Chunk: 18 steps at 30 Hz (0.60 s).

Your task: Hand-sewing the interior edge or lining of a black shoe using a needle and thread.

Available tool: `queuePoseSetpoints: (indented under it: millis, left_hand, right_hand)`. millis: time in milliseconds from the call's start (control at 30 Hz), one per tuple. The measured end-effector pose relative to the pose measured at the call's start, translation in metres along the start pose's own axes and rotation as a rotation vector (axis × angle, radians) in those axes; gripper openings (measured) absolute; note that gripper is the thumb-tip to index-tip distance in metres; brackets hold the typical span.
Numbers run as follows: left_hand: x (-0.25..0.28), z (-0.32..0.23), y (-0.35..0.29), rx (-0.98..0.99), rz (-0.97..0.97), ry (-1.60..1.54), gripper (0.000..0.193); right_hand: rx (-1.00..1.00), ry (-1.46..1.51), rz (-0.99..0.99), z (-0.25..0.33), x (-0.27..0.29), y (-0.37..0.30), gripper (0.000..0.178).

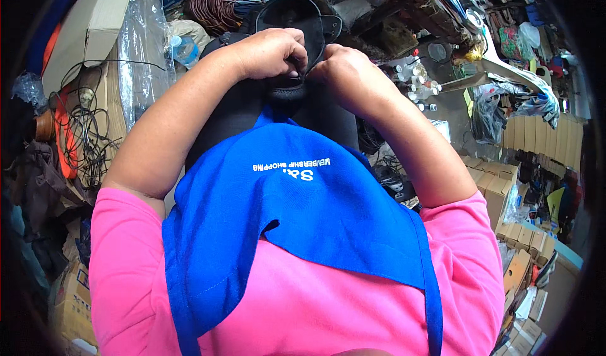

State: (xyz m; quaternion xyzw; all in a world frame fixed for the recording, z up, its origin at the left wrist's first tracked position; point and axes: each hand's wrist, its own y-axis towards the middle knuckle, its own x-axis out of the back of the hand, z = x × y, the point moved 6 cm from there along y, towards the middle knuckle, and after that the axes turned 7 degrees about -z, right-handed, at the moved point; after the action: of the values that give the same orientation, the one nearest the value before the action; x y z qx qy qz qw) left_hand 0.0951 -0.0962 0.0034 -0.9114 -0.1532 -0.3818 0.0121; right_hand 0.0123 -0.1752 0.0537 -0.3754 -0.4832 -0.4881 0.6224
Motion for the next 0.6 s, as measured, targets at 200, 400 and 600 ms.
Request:
queuePoseSetpoints:
  millis: [200,400,600]
  left_hand:
    - [-0.004,0.006,0.001,-0.011,-0.065,-0.004,0.022]
    - [0.021,-0.016,-0.023,0.148,-0.496,0.138,0.034]
    - [0.01,-0.02,-0.064,0.211,-0.214,0.227,0.021]
  right_hand:
    - [-0.147,0.041,-0.039,-0.011,-0.031,0.006,0.015]
    - [-0.214,0.36,-0.098,-0.03,-0.032,-0.002,0.017]
    - [-0.264,0.687,-0.211,-0.053,-0.032,-0.023,0.027]
